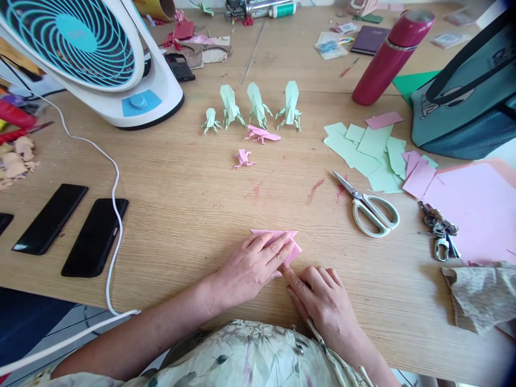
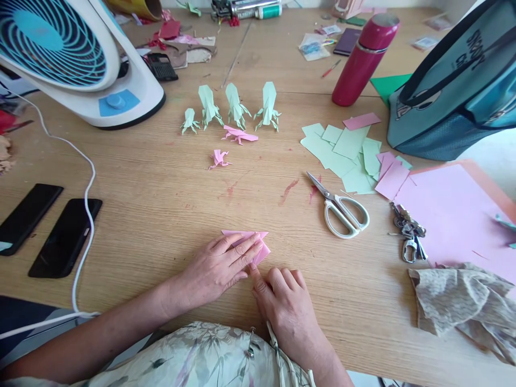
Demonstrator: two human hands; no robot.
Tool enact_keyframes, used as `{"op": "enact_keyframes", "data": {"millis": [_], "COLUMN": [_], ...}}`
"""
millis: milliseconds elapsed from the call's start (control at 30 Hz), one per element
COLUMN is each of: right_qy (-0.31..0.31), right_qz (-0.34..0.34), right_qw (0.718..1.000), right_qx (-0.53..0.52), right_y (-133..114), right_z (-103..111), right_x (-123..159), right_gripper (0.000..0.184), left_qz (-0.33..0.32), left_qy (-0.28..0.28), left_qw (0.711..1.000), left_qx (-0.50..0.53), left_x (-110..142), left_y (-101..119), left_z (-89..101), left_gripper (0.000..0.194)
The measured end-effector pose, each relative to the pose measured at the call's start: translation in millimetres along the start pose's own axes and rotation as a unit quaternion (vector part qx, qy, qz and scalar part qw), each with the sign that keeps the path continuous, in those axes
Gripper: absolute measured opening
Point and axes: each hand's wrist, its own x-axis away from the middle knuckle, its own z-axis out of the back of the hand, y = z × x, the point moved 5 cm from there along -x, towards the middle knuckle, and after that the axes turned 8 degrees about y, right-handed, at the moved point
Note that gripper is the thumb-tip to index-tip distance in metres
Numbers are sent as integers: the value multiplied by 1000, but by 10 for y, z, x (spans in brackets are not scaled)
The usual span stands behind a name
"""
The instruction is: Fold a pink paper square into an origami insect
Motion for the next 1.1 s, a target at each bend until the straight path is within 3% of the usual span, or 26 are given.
{"op": "enact_keyframes", "data": {"millis": [200, 833, 1100], "right_qy": [10, 61, 4], "right_qz": [6, -37, -24], "right_qw": [1000, 997, 996], "right_qx": [19, 4, 81], "right_y": [-15, 40, 98], "right_z": [9, 129, 20], "right_x": [-22, -97, -220], "right_gripper": [37, 26, 40], "left_qz": [29, 65, 66], "left_qy": [-34, -33, -37], "left_qw": [999, 997, 997], "left_qx": [8, 30, 19], "left_x": [2, 50, 74], "left_y": [30, 45, 43], "left_z": [-14, -105, -114], "left_gripper": [64, 68, 78]}}
